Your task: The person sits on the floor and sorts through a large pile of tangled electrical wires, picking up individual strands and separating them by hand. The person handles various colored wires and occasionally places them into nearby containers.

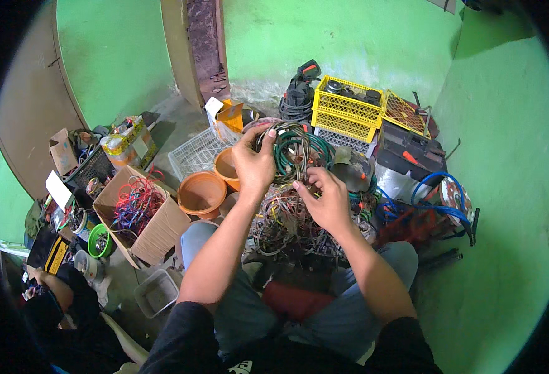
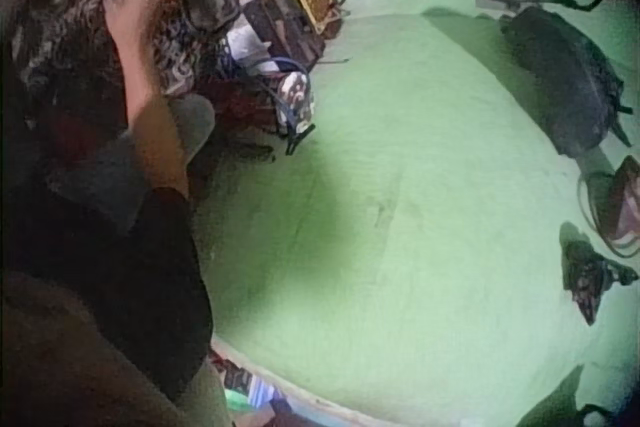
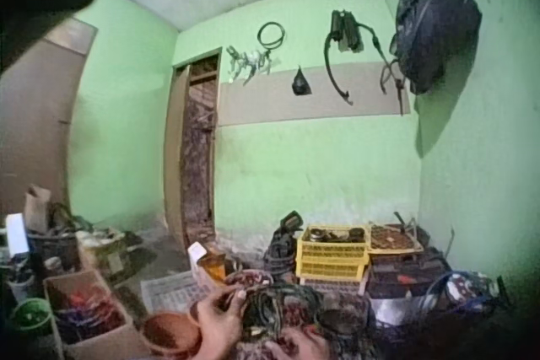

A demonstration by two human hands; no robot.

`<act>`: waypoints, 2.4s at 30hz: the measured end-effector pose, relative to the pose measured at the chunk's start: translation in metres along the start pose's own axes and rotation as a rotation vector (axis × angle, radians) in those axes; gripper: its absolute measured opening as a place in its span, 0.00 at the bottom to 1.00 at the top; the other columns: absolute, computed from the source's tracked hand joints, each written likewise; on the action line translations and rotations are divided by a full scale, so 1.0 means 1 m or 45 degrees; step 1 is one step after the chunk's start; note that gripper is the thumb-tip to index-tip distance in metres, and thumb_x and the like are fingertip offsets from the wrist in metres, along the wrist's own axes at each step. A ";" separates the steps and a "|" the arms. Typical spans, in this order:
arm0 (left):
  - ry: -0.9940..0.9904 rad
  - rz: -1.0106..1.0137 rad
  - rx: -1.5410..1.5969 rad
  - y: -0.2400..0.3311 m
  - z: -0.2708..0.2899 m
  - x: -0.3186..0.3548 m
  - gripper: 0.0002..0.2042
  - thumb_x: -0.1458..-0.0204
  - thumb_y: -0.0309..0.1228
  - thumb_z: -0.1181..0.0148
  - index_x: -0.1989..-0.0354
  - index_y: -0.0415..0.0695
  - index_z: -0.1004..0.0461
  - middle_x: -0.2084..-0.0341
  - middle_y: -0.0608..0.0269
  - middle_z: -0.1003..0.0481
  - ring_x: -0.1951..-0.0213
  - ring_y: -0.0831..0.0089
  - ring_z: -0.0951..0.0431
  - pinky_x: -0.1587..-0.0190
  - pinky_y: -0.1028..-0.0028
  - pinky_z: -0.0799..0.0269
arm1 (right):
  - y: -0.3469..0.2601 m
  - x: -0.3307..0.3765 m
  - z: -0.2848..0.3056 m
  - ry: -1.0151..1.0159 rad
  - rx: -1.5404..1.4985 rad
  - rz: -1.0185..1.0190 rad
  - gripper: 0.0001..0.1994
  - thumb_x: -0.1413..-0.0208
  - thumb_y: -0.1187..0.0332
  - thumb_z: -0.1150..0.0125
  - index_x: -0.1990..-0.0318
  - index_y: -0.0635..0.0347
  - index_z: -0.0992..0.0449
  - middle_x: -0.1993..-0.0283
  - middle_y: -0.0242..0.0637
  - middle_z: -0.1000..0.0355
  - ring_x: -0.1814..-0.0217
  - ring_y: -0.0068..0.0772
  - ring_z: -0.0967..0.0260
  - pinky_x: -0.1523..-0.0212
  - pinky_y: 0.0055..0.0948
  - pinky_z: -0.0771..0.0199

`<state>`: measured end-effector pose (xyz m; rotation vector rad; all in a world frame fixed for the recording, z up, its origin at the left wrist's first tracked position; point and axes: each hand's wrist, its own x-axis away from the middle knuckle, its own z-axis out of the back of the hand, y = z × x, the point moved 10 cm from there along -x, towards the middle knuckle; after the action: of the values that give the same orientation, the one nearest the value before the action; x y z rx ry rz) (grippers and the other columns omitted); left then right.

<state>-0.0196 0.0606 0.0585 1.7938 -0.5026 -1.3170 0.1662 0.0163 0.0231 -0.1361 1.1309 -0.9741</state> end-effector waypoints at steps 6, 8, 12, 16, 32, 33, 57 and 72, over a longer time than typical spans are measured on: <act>-0.030 -0.090 -0.126 0.015 -0.007 -0.007 0.10 0.45 0.27 0.40 0.59 0.33 0.22 0.68 0.54 0.20 0.64 0.72 0.22 0.58 0.74 0.28 | -0.017 -0.016 0.027 0.090 0.110 0.107 0.08 0.46 0.67 0.37 0.64 0.61 0.24 0.69 0.43 0.25 0.69 0.48 0.25 0.70 0.39 0.27; -0.049 -0.062 -0.175 0.022 -0.011 -0.010 0.10 0.44 0.28 0.39 0.58 0.33 0.22 0.68 0.55 0.20 0.65 0.75 0.23 0.59 0.75 0.29 | -0.029 -0.019 0.042 0.106 0.163 0.158 0.04 0.45 0.72 0.40 0.66 0.62 0.23 0.68 0.44 0.25 0.67 0.51 0.26 0.67 0.40 0.27; 0.023 -0.112 -0.074 0.028 -0.009 -0.015 0.10 0.45 0.28 0.39 0.58 0.33 0.22 0.70 0.56 0.20 0.66 0.76 0.24 0.61 0.75 0.29 | -0.015 -0.025 0.080 0.197 0.182 0.122 0.03 0.46 0.74 0.41 0.66 0.62 0.22 0.67 0.45 0.25 0.66 0.52 0.26 0.65 0.41 0.27; 0.113 -0.041 -0.115 0.003 0.016 -0.028 0.11 0.45 0.28 0.40 0.57 0.34 0.22 0.67 0.55 0.20 0.64 0.74 0.23 0.58 0.74 0.29 | 0.030 -0.033 0.150 0.472 0.350 -0.061 0.10 0.42 0.67 0.49 0.65 0.60 0.22 0.69 0.41 0.24 0.68 0.41 0.25 0.67 0.37 0.28; 0.123 -0.090 -0.027 -0.002 0.024 -0.025 0.08 0.46 0.25 0.40 0.60 0.33 0.22 0.68 0.54 0.20 0.64 0.73 0.22 0.57 0.75 0.28 | 0.006 -0.020 0.098 0.341 0.299 0.094 0.08 0.43 0.69 0.42 0.61 0.63 0.24 0.60 0.46 0.26 0.56 0.49 0.27 0.54 0.41 0.29; 0.091 -0.065 -0.058 0.001 0.015 -0.018 0.08 0.46 0.25 0.40 0.61 0.33 0.22 0.68 0.54 0.20 0.64 0.73 0.22 0.57 0.74 0.28 | -0.006 -0.019 0.073 0.220 0.196 0.045 0.08 0.44 0.67 0.40 0.63 0.63 0.24 0.63 0.47 0.25 0.59 0.52 0.27 0.56 0.41 0.28; 0.298 0.053 0.051 -0.030 0.048 -0.037 0.12 0.43 0.28 0.41 0.56 0.32 0.24 0.68 0.60 0.23 0.70 0.79 0.31 0.67 0.77 0.36 | 0.187 0.055 0.292 1.486 -0.342 -0.755 0.19 0.35 0.60 0.52 0.52 0.69 0.24 0.64 0.41 0.26 0.67 0.28 0.29 0.65 0.29 0.28; 0.001 0.105 0.237 -0.023 -0.039 -0.005 0.11 0.43 0.27 0.41 0.57 0.33 0.23 0.62 0.55 0.21 0.61 0.75 0.24 0.55 0.76 0.30 | 0.026 -0.015 0.018 -0.125 -0.006 -0.254 0.11 0.42 0.67 0.41 0.56 0.64 0.25 0.65 0.54 0.26 0.61 0.58 0.27 0.62 0.44 0.30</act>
<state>0.0112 0.0926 0.0463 1.9030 -0.7114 -1.2462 0.1943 0.0363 0.0280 -0.3020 1.0436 -1.1289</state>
